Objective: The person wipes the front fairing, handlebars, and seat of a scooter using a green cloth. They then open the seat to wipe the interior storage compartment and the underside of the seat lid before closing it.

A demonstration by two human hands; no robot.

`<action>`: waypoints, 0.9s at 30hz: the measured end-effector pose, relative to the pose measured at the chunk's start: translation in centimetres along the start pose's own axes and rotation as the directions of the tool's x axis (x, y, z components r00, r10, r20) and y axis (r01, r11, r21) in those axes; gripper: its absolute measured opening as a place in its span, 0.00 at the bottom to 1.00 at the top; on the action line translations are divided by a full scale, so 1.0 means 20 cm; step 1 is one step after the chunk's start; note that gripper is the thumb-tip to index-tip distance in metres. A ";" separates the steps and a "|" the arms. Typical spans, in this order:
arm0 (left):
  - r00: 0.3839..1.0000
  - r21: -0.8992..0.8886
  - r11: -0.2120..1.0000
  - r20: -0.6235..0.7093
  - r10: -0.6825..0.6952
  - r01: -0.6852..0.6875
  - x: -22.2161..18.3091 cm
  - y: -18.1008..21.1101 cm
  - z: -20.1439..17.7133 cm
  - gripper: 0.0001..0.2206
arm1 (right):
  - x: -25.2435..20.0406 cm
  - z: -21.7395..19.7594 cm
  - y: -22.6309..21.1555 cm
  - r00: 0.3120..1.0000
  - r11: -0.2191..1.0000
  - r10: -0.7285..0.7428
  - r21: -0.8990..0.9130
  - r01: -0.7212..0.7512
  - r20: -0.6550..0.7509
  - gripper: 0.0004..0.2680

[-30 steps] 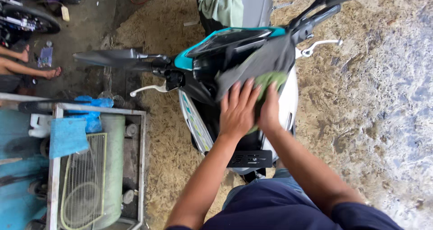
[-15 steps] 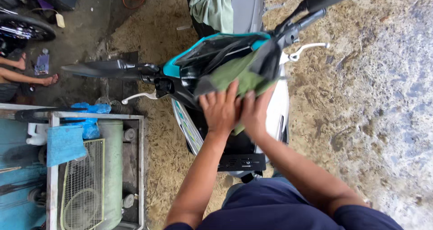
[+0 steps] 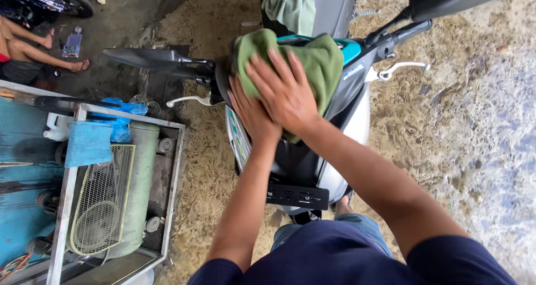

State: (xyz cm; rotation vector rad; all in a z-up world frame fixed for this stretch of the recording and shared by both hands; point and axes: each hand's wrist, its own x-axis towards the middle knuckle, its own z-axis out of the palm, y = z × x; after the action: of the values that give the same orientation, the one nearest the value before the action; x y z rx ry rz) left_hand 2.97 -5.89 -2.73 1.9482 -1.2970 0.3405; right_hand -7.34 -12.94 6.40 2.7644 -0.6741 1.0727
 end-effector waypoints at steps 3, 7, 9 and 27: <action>0.998 0.125 0.992 0.066 -0.012 0.003 -0.38 0.00 0.13 0.35 | -0.28 -0.03 0.02 0.974 0.982 -0.120 0.170 0.087 0.192 0.24; 0.888 0.190 0.969 0.400 -0.226 0.160 -0.38 -0.16 0.21 0.34 | -0.12 -0.03 0.02 0.753 0.966 0.260 -0.163 -0.202 0.604 0.15; 0.852 0.141 0.957 0.436 -0.288 0.251 -0.29 -0.22 0.19 0.31 | -0.01 0.03 -0.08 0.835 0.924 0.370 -0.063 -0.378 0.407 0.17; 0.633 -0.714 -0.654 0.632 -0.446 0.252 -0.08 -0.09 -0.08 0.39 | -0.07 0.24 -0.28 0.985 0.962 -0.098 -0.240 0.130 0.142 0.20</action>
State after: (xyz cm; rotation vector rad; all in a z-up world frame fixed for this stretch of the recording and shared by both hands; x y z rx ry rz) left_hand 4.15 -3.31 -3.32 0.4551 0.0630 -0.9832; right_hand -2.96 -8.62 2.29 2.6336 -0.6071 0.7369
